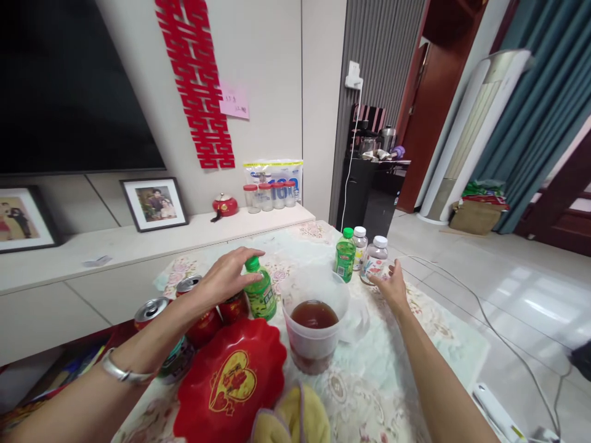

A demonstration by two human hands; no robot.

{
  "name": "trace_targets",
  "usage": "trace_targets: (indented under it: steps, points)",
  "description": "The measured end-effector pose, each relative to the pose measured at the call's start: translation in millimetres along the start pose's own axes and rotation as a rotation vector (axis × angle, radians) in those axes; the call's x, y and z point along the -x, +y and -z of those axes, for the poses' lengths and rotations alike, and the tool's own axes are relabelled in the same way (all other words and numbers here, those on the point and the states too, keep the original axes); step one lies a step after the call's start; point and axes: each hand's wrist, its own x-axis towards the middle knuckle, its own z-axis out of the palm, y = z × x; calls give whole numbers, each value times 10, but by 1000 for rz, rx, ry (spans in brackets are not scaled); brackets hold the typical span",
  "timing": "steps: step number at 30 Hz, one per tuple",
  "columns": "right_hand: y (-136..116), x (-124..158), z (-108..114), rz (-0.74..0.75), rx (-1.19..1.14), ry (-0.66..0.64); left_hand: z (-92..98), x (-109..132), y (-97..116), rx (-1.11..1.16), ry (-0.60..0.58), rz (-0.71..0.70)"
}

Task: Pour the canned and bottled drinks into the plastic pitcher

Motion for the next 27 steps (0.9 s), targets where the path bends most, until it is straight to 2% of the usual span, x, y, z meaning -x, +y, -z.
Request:
trace_targets:
  steps: [4,10,14,18,22,25,27]
  points:
    - [143,-162,-191,40,-89,-1,-8,-26,-39,49,-12,1]
    - [221,-181,-313,121,-148,11,-14,-18,-109,168,-13,45]
    - [239,-27,-239,100,-102,39,78,74,-51,180,149,55]
    - [225,361,126,94,-51,23,251,265,208,229,309,-14]
    - [135,940,703,121,2,-15,360,514,659,325,343,-100]
    - [5,1458,1075,146,25,-86,334,696,1040,467,257,-219]
    - [-114,1809,1227,203,39,-230,281,797,1268,554,128,-312]
